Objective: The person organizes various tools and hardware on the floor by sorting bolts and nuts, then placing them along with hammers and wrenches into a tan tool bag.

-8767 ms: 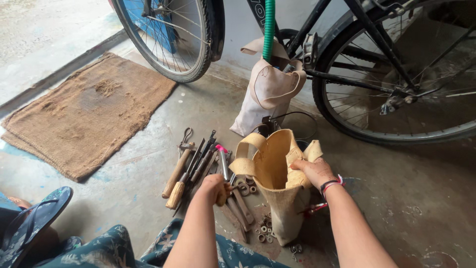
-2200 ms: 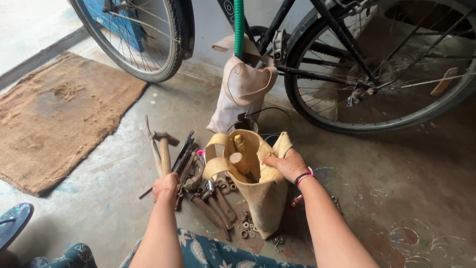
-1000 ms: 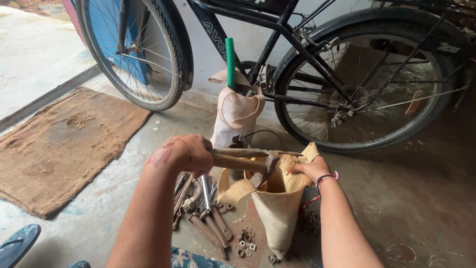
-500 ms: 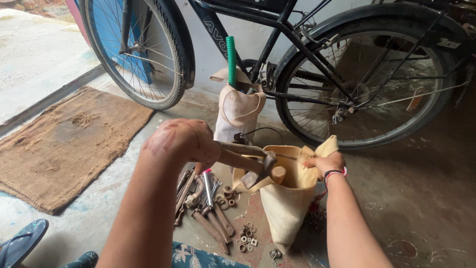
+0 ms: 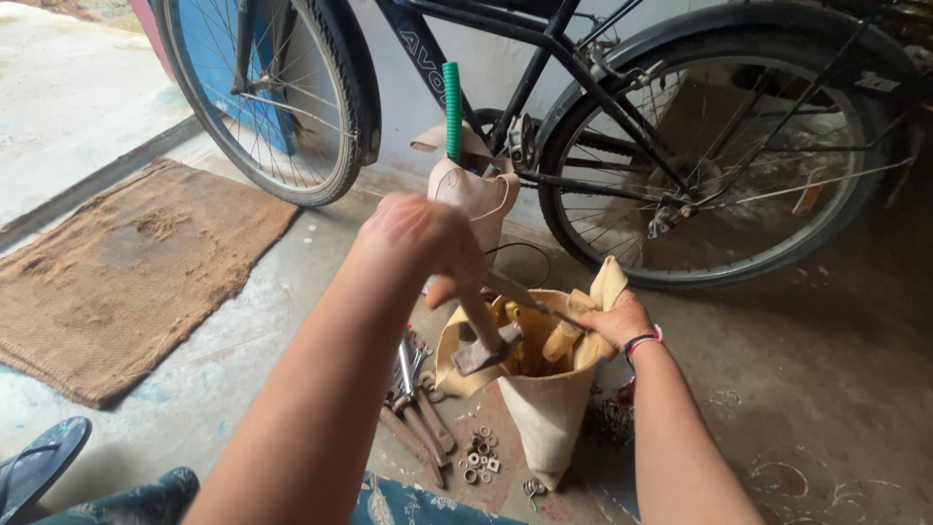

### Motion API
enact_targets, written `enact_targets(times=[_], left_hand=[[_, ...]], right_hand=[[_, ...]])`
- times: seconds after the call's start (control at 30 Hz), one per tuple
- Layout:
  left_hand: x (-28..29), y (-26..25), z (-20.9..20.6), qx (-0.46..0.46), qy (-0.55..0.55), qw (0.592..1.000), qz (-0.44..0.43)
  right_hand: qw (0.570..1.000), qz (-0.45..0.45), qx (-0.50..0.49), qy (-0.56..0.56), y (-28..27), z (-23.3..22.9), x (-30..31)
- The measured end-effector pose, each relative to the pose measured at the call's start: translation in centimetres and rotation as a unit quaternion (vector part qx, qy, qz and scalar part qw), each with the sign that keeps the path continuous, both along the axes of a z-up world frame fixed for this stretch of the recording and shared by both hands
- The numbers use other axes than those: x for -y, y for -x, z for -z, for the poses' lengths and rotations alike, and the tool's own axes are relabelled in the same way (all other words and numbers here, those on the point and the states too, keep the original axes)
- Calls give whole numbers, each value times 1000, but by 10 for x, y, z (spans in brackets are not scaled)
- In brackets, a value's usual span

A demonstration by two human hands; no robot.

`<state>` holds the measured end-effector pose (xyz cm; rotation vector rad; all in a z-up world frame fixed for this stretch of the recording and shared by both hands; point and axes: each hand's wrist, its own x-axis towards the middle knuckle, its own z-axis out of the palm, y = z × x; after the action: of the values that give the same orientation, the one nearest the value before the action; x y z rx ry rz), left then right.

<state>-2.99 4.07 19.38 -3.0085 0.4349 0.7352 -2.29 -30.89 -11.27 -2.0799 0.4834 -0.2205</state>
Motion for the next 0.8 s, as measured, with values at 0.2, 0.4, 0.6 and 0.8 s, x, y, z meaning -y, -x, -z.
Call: enact_targets(times=[0.2, 0.4, 0.6, 0.8], left_hand=[[38, -14, -26, 19, -81, 992, 100], [42, -25, -12, -4, -67, 986, 151], [42, -21, -12, -63, -52, 980, 180], [30, -20, -24, -39, -26, 991, 127]], right_hand=[[999, -3, -1, -54, 5, -1, 7], [998, 37, -40, -38, 18, -10, 13], [995, 35, -35, -85, 29, -17, 9], [995, 86, -44, -12, 25, -23, 3]])
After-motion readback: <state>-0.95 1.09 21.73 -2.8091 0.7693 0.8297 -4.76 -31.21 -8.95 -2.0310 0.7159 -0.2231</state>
